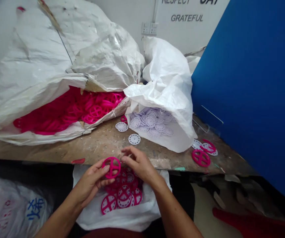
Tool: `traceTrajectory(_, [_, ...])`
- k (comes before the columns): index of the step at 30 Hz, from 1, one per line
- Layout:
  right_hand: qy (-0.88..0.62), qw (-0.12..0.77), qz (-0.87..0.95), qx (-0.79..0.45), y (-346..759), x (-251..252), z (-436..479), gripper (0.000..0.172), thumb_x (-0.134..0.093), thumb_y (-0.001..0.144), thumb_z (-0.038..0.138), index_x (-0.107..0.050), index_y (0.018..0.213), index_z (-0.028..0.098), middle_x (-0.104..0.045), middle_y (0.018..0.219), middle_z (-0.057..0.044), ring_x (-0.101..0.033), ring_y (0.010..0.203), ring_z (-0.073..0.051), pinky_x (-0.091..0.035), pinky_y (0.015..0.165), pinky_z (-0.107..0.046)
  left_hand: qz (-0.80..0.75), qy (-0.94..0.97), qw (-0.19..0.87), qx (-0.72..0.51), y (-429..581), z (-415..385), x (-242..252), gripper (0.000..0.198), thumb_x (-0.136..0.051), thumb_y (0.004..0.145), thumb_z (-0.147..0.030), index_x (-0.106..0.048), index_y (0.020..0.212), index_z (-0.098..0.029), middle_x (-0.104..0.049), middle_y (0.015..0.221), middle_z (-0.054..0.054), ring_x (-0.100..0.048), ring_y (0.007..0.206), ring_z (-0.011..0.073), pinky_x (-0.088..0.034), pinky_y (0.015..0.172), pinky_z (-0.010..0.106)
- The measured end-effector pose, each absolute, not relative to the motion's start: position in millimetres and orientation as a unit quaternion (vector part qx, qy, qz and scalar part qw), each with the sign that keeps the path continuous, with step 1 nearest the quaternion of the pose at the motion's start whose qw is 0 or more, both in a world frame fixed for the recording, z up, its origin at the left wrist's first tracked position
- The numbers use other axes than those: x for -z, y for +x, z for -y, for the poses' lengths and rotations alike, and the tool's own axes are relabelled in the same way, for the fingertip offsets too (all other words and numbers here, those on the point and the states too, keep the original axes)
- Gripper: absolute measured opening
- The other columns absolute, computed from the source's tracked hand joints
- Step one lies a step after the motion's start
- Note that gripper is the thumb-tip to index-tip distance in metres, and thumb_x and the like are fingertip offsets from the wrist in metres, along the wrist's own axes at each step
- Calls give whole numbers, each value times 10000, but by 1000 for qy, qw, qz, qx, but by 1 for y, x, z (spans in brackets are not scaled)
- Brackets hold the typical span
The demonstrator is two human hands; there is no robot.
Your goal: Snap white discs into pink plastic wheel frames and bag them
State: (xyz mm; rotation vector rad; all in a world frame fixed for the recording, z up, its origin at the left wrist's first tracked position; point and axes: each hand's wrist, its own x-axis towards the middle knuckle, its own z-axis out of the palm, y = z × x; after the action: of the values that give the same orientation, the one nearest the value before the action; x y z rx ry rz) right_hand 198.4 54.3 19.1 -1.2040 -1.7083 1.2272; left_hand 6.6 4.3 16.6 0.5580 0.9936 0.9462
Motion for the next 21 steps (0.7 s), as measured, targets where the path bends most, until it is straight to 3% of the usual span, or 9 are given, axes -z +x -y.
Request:
traceTrajectory(3, [-539,320,731,-270,212,-18,-89,265,-576,811,226,-625,1070,204,-658,1012,-52,-594,889,-184,-444,806,-319,-461,228,725,-458,0,-6,-19,418,-697,754,-229,-559,1144,-170,-680,1037,111,-678,899,213,-574,704,282])
traceTrajectory(7, [-493,222,812,-220,222,-18,-130,456,-625,738,121,-598,1178,236,-614,1170,-49,-552,1066,-201,-405,911,-313,-457,209,720,-478,-3,-6,-20,417,-665,778,-191,-532,1171,-159,-668,1074,124,-674,920,217,-568,781,321])
traceTrajectory(12, [-532,124,814,-197,225,-30,-142,442,-728,642,153,-667,1067,258,-607,1019,-46,-578,885,-199,-421,763,-269,-444,191,726,-489,-2,-7,-18,410,-626,806,-170,-509,1199,-145,-661,1090,132,-668,933,206,-557,814,321])
traceTrajectory(16, [-544,204,783,-220,224,-42,-119,78,-655,745,239,-668,817,210,-587,785,-18,-540,722,-159,-396,654,-260,-445,185,725,-492,-3,-8,-19,453,-637,794,-159,-491,1222,-155,-654,1095,127,-669,916,198,-553,812,316])
traceTrajectory(21, [-478,397,625,-473,198,-38,-63,213,-562,833,348,-539,1000,218,-569,750,13,-524,596,-126,-408,508,-230,-420,213,738,-483,3,-6,-21,525,-695,732,-138,-504,1218,-192,-638,1135,95,-649,954,184,-539,806,268])
